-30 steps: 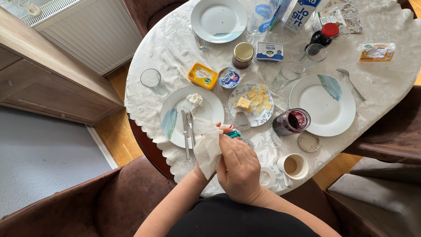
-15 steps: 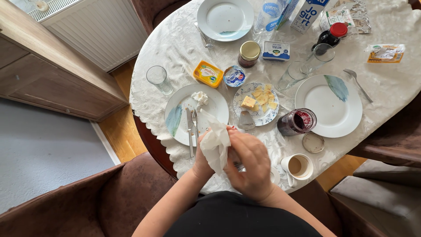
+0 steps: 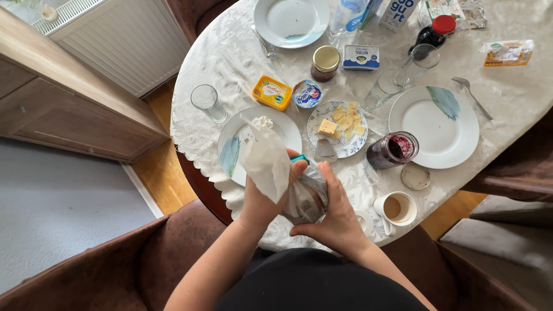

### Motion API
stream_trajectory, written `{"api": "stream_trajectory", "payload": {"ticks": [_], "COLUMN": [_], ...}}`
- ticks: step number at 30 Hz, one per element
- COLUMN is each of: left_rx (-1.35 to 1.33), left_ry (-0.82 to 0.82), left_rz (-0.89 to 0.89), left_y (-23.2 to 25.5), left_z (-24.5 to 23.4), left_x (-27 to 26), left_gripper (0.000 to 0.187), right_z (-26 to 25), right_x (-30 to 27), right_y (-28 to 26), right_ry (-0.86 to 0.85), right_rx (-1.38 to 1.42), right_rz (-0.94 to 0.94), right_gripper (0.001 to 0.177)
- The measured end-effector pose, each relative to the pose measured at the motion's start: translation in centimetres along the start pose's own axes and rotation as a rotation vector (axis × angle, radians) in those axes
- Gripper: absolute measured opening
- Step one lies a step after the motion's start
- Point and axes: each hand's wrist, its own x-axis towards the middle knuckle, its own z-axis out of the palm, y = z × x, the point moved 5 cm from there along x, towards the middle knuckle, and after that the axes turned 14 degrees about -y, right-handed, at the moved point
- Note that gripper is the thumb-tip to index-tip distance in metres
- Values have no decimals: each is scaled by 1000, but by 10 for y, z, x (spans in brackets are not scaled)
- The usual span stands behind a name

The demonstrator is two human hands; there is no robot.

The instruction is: The person picks up a slice of bread and puts it in a white paper bag, then clears the table by picking up a glass and various food packaging, eventually focusing on opening a large silver foil bag by hand.

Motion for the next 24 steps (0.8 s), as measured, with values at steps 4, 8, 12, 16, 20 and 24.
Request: {"api": "stream_trajectory", "payload": {"ticks": [4, 8, 12, 16, 20, 24], "left_rx": [45, -20, -33, -367, -489, -584], "left_ry": [5, -135, -368, -498, -372, -180], "left_rz": [52, 109, -33, -221, -288, -319], "left_y": [-7, 28, -14, -51, -55, -103], "left_z": [-4, -6, -27, -9, -13, -45], "left_x": [12, 20, 16, -24, -35, -45], "left_gripper": [30, 43, 105, 117, 92, 81], "right_z": [-1, -3, 11, 18, 27, 36], "right_x": [0, 3, 7, 17, 19, 2], "right_y": [-26, -18, 16, -1, -16, -5], "right_ry": [140, 235, 253, 291, 168, 143], "right_rx": [123, 310, 654, 891, 878, 525], "right_rz": [94, 72, -51, -94, -63, 55], "right_gripper": [142, 134, 99, 86, 74, 74]}}
